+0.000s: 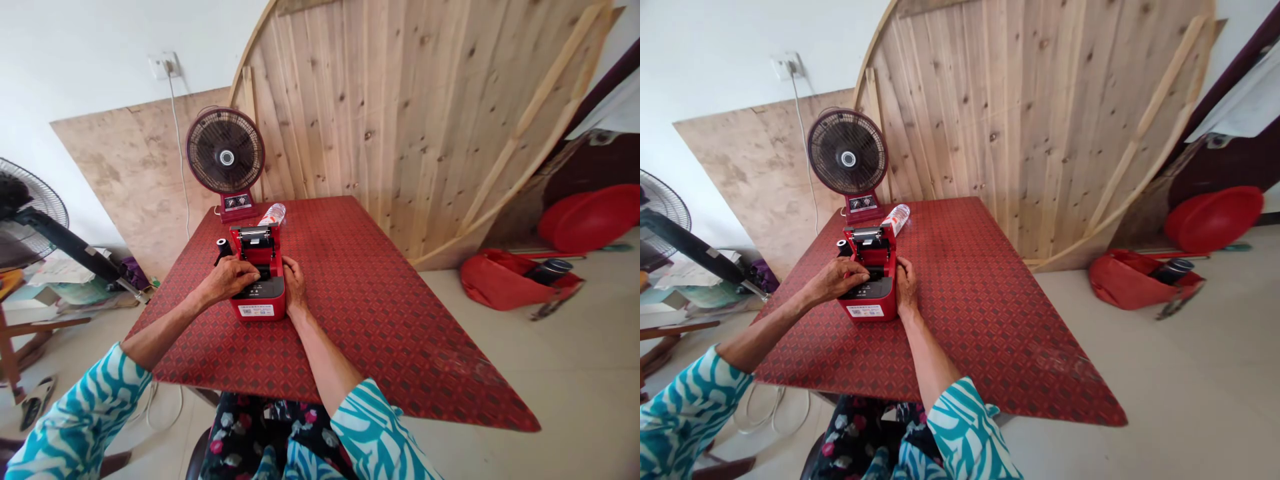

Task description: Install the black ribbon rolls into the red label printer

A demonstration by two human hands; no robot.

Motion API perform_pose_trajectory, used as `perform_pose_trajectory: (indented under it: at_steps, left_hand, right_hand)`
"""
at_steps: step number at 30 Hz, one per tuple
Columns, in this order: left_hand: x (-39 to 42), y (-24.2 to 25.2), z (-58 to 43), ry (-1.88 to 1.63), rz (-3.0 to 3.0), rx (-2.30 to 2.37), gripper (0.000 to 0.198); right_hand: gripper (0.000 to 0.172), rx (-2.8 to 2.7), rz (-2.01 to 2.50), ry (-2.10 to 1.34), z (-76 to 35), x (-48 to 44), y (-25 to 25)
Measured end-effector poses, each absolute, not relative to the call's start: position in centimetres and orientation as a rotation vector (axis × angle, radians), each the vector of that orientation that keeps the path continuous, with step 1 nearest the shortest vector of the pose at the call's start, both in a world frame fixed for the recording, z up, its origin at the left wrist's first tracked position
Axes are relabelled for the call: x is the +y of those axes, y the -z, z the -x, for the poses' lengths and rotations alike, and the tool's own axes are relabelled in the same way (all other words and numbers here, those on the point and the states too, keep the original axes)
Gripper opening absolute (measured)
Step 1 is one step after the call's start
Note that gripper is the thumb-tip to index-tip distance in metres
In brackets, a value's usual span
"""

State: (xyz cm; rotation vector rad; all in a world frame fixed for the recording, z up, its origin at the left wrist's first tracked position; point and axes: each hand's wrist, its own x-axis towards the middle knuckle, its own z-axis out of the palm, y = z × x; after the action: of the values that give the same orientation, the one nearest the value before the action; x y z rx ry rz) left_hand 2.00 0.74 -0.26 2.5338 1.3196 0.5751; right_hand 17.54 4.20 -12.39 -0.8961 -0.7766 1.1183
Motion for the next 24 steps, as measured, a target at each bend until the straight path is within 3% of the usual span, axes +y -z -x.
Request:
perform_pose_trajectory:
  at_steps: [24]
  left_hand:
    - [-5.4, 3.3, -2.3, -1.128, -3.016, 1.160, 0.014]
  right_hand:
    - [0.034, -0.780, 0.890, -1.123, -17.7, 4.0, 12.8]
